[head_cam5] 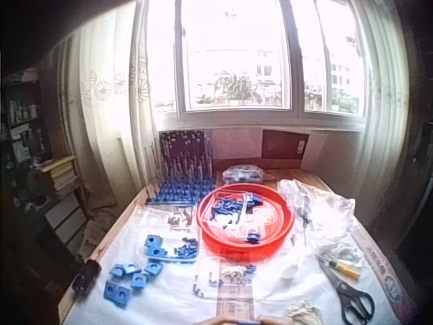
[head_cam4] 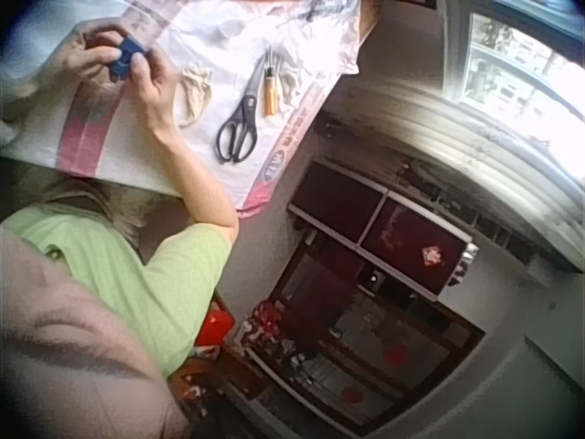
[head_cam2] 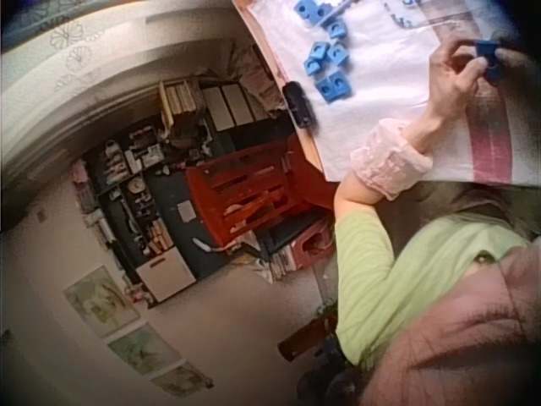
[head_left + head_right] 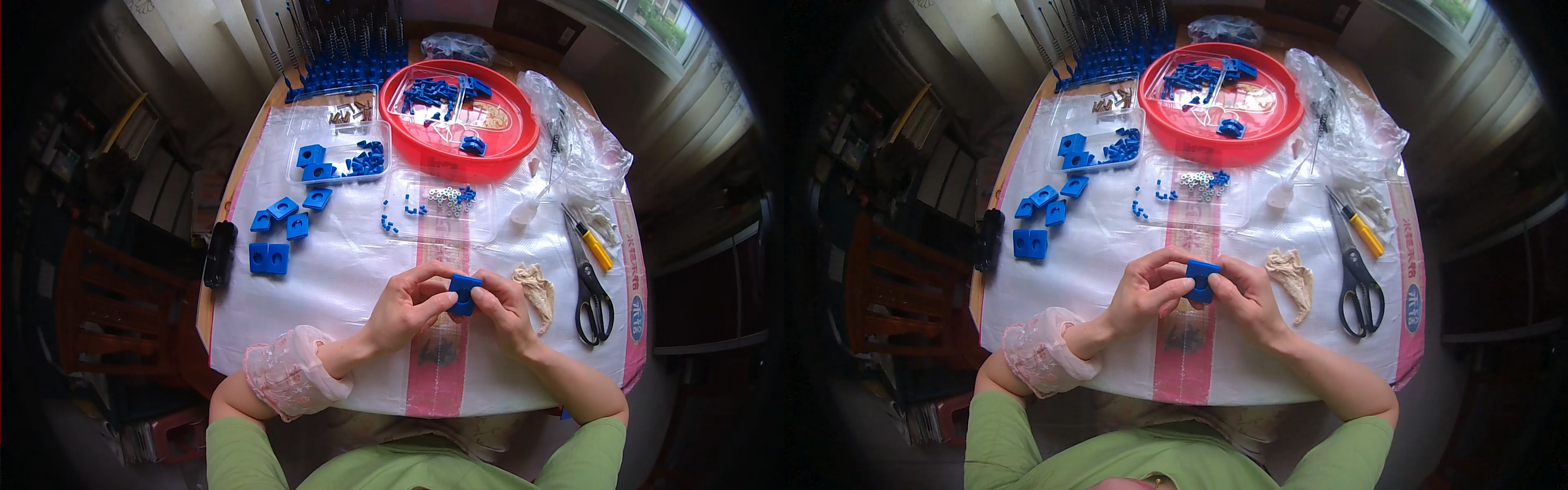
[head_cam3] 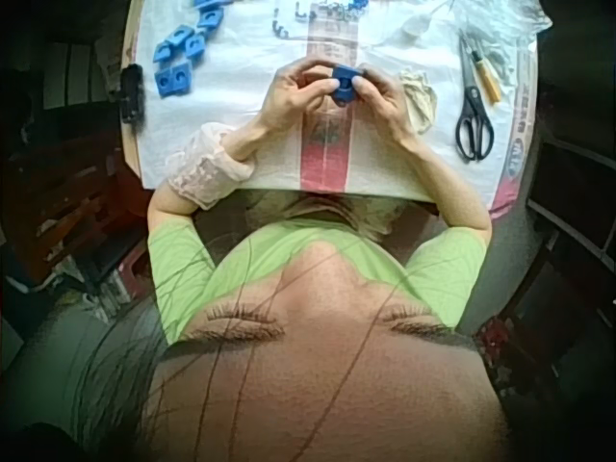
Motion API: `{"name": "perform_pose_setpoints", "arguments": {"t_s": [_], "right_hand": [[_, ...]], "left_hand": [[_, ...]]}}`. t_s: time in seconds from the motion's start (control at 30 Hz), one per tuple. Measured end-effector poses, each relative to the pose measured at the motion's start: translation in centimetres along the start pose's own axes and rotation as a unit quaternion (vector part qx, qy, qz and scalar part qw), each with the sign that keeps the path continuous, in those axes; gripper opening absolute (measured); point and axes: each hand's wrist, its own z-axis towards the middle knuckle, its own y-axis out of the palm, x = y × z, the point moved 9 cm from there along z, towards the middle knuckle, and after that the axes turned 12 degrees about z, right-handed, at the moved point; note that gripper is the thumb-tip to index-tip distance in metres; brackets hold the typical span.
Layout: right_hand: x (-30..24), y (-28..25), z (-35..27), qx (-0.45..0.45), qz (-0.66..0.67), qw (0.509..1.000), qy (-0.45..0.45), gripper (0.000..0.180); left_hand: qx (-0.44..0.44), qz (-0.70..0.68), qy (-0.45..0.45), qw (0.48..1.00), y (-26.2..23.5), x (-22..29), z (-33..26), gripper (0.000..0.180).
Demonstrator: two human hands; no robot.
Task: Assembling small blue plastic housings with internal components using a screwdriver.
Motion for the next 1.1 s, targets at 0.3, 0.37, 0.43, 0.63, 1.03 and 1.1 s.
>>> {"name": "perform_pose_setpoints", "arguments": {"t_s": [0.3, 0.37, 0.43, 0.63, 1.03, 1.1], "right_hand": [[-0.19, 0.09, -0.03, 0.001, -0.016, 1.000, -0.001, 0.029], [0.03, -0.08, -0.03, 0.001, -0.018, 1.000, -0.002, 0.029], [0.25, -0.21, 0.00, -0.001, -0.014, 1.000, -0.002, 0.028], [0.32, -0.31, -0.02, -0.003, -0.045, 0.999, -0.002, 0.025], [-0.14, -0.38, -0.13, -0.001, -0.048, 0.999, -0.001, 0.030], [-0.28, -0.16, -0.06, 0.001, -0.047, 0.999, -0.008, 0.029]], "left_hand": [[-0.002, 0.001, 0.005, 1.000, 0.05, 0.17, -0.01, 0.023], [-0.005, 0.002, 0.003, 1.000, 0.03, -0.02, 0.04, 0.023], [-0.003, 0.002, 0.000, 1.000, 0.00, -0.05, 0.06, 0.022], [0.001, -0.002, -0.019, 1.000, -0.18, -0.36, 0.09, 0.018], [0.004, 0.008, -0.008, 1.000, -0.03, -0.03, 0.05, 0.019], [0.002, 0.012, -0.003, 1.000, 0.04, -0.07, 0.04, 0.019]]}}
